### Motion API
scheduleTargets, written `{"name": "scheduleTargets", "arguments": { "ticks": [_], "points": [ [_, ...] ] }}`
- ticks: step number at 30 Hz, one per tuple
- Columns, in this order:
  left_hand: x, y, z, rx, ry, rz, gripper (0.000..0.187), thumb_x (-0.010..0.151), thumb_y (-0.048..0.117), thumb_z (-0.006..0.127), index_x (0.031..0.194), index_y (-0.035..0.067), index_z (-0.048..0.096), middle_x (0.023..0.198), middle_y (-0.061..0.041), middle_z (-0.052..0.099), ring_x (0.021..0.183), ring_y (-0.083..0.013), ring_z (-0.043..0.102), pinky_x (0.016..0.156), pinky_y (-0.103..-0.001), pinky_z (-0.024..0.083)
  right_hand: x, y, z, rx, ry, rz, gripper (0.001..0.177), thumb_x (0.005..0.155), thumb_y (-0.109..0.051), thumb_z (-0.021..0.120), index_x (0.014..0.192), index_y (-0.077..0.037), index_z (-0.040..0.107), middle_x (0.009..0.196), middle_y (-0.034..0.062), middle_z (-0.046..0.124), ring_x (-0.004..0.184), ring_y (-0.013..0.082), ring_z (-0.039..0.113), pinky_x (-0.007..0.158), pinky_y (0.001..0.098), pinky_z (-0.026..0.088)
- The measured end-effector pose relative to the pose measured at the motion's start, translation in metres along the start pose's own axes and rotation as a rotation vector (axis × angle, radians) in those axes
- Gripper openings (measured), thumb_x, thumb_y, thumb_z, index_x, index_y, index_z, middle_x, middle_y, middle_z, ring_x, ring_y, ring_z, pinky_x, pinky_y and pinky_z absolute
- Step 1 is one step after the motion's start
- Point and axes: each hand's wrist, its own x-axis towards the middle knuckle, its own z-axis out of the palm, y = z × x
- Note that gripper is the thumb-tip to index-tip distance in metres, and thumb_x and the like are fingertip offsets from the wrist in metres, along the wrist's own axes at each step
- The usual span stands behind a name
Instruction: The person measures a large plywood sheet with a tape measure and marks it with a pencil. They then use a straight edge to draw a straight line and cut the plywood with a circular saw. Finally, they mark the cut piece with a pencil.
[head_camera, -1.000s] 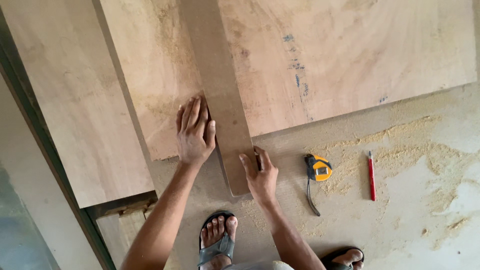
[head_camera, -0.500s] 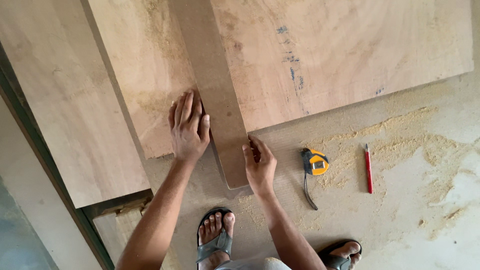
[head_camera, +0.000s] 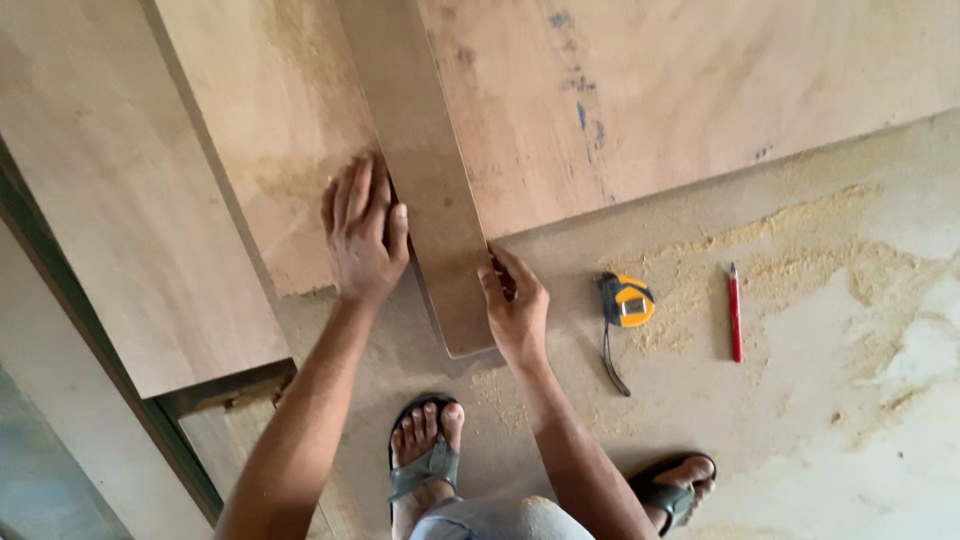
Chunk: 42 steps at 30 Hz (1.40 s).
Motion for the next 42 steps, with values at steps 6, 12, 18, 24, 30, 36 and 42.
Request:
{"name": "scheduleTargets", "arguments": {
  "ticks": [6, 12, 18, 24, 30, 36, 42],
  "points": [
    [0.005, 0.002, -0.005, -0.011, -0.016, 0.004, 0.050, 0.111, 0.030, 0.048, 0.150, -0.001, 0.056, 0.161, -0.015, 0.048, 0.150, -0.0344, 0.043, 0.127, -0.054, 0.027, 0.001, -0.024, -0.007, 0.054, 0.010, 0.046, 0.037, 0.096, -0.014, 0.071, 0.132, -0.008, 0.069, 0.109, 0.0095, 0.079, 0.086, 0.0123, 0.073, 0.074, 0.0268, 0.060],
    [0.001, 0.003, -0.007, -0.041, -0.002, 0.011, 0.047, 0.111, 0.026, 0.049, 0.147, -0.003, 0.058, 0.159, -0.015, 0.050, 0.150, -0.0347, 0.044, 0.128, -0.055, 0.028, -0.006, -0.021, -0.004, 0.024, -0.004, 0.082, 0.035, 0.097, -0.012, 0.069, 0.132, -0.006, 0.069, 0.103, 0.0101, 0.079, 0.074, 0.0108, 0.071, 0.060, 0.0252, 0.057],
    [-0.001, -0.002, -0.002, -0.004, 0.002, 0.039, 0.045, 0.111, 0.024, 0.049, 0.145, -0.004, 0.059, 0.157, -0.017, 0.051, 0.149, -0.0359, 0.045, 0.127, -0.057, 0.027, -0.002, 0.002, 0.012, -0.027, 0.043, -0.083, 0.033, 0.100, -0.013, 0.066, 0.132, -0.005, 0.067, 0.112, 0.0128, 0.075, 0.078, 0.0118, 0.074, 0.063, 0.0250, 0.065],
    [-0.001, -0.004, 0.005, -0.005, -0.018, 0.026, 0.046, 0.110, 0.021, 0.048, 0.147, -0.004, 0.057, 0.158, -0.017, 0.051, 0.149, -0.0355, 0.045, 0.127, -0.058, 0.027, -0.003, 0.013, 0.017, -0.091, 0.027, -0.041, 0.036, 0.100, -0.011, 0.065, 0.135, -0.004, 0.064, 0.109, 0.0133, 0.076, 0.081, 0.0147, 0.073, 0.065, 0.0288, 0.064],
    [-0.003, -0.006, 0.004, -0.004, -0.008, 0.035, 0.046, 0.110, 0.021, 0.049, 0.148, -0.004, 0.056, 0.158, -0.016, 0.050, 0.150, -0.0349, 0.044, 0.128, -0.058, 0.027, -0.006, 0.009, 0.019, -0.065, 0.053, -0.082, 0.035, 0.100, -0.012, 0.066, 0.133, -0.005, 0.066, 0.109, 0.0124, 0.076, 0.082, 0.0143, 0.074, 0.068, 0.0283, 0.065],
    [-0.002, -0.006, 0.004, -0.005, -0.015, 0.036, 0.045, 0.110, 0.021, 0.049, 0.146, -0.004, 0.058, 0.158, -0.016, 0.050, 0.149, -0.0352, 0.044, 0.127, -0.058, 0.027, -0.001, 0.003, 0.014, -0.065, 0.029, -0.019, 0.033, 0.098, -0.014, 0.067, 0.131, -0.006, 0.067, 0.107, 0.0105, 0.076, 0.075, 0.0126, 0.072, 0.062, 0.0274, 0.063],
    [-0.003, -0.006, 0.005, 0.003, -0.012, 0.044, 0.046, 0.110, 0.022, 0.048, 0.147, -0.004, 0.057, 0.158, -0.016, 0.049, 0.149, -0.0346, 0.044, 0.127, -0.057, 0.026, -0.003, 0.008, 0.013, -0.081, 0.047, -0.064, 0.033, 0.100, -0.014, 0.068, 0.132, -0.006, 0.068, 0.104, 0.0089, 0.076, 0.077, 0.0112, 0.071, 0.064, 0.0266, 0.061]
  ]
}}
